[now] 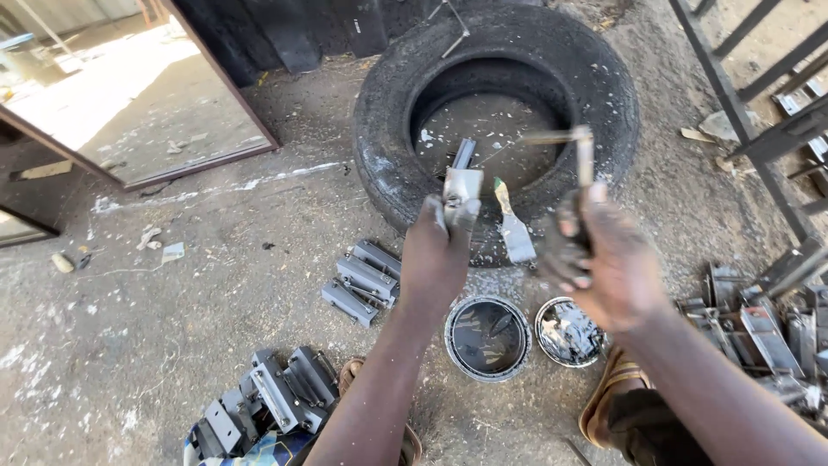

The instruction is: Applying a coating to metal brackets with a brush and assembling them onto a frame using bolts and nuts.

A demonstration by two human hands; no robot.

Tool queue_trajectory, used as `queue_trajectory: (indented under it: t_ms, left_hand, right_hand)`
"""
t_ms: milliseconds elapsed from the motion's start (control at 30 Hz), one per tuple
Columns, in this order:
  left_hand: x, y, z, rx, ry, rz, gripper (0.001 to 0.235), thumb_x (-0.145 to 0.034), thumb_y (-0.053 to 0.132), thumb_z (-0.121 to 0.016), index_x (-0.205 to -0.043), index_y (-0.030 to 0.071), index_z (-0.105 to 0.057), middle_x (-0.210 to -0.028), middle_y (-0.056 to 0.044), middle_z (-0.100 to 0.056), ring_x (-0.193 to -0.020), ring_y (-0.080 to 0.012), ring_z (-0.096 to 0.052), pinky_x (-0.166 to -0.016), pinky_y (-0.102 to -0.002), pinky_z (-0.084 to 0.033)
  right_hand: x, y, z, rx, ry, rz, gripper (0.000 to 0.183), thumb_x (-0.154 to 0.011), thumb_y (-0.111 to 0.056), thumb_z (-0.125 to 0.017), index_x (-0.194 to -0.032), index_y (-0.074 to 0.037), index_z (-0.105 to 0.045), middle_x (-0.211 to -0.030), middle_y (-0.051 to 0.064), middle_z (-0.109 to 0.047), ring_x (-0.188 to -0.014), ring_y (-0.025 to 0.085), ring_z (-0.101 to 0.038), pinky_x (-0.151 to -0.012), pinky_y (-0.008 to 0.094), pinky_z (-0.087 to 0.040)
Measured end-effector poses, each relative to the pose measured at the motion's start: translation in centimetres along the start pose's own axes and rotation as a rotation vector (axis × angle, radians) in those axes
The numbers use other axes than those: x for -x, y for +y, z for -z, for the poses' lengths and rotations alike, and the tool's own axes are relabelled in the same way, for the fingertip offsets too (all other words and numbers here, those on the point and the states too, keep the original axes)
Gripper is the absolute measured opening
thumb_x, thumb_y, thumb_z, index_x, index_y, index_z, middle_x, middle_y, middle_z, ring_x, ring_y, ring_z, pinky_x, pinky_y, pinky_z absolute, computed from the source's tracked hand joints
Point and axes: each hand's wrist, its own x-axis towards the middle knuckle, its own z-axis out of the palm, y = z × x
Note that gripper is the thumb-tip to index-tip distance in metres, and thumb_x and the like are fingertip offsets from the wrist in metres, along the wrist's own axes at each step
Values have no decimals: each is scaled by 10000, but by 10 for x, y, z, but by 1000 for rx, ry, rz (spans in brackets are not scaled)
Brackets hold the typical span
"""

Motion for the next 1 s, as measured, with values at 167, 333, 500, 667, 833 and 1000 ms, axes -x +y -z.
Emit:
queue_trajectory:
  t_ms: [167, 333, 500, 667, 833, 1000]
  left_hand:
    - [-19, -35, -10, -16, -160, 297, 633, -1075, 353, -366, -1582, -17, -282, -1532, -261, -435, -1435, -433, -426, -1169, -591, -407]
    - [12, 5, -48, 713, -29, 388, 558, -1086, 245, -343, -1576, -20, -319, -1633, -214, -316, -1530, -365, -297, -1252, -503, -217]
    - [18, 10, -45, 563, -1, 234, 271, -1030, 96, -489, -1217, 78, -684, -1086, -96, -743, -950, -160, -647, -829, -320, -531]
    - [15, 20, -38, 372, -9, 114, 230, -1024, 79, -511, -1174, 20, -674, -1071, -172, -724, -1009, -254, -689, -875, -425, -559]
    - [17, 22, -34, 275, 53, 113, 182, -1023, 119, -533, -1095, 37, -678, -974, -155, -703, -987, -266, -692, -851, -456, -541]
    - [8, 13, -22, 124, -95, 52, 247, -933, 214, -639, -1123, 59, -671, -1045, -170, -759, -1086, -406, -711, -892, -536, -548]
  right_hand:
    - [19, 10, -14, 514, 331, -40, 168, -1038, -106, -552, -1068, 48, -611, -728, 116, -575, -514, 140, -515, -465, 319, -566]
    - [21, 3, -51, 814, 413, -292, 242, -888, -127, -769, -1060, 23, -689, -796, 192, -651, -680, 247, -563, -574, 406, -513]
    - [2, -2, -42, 1066, 392, -411, 231, -909, -193, -729, -1049, -16, -680, -872, 157, -675, -740, 263, -717, -668, 443, -562]
    - [4, 4, -34, 867, 384, -371, 190, -840, -106, -764, -964, 10, -677, -742, 169, -682, -655, 254, -625, -614, 418, -506]
    - [8, 15, -30, 794, 360, -220, 204, -853, -78, -781, -990, 22, -666, -734, 149, -669, -689, 221, -637, -610, 367, -520]
    - [9, 17, -20, 638, 235, -129, 193, -918, -116, -736, -1000, 44, -667, -718, 182, -654, -626, 230, -585, -580, 359, -505]
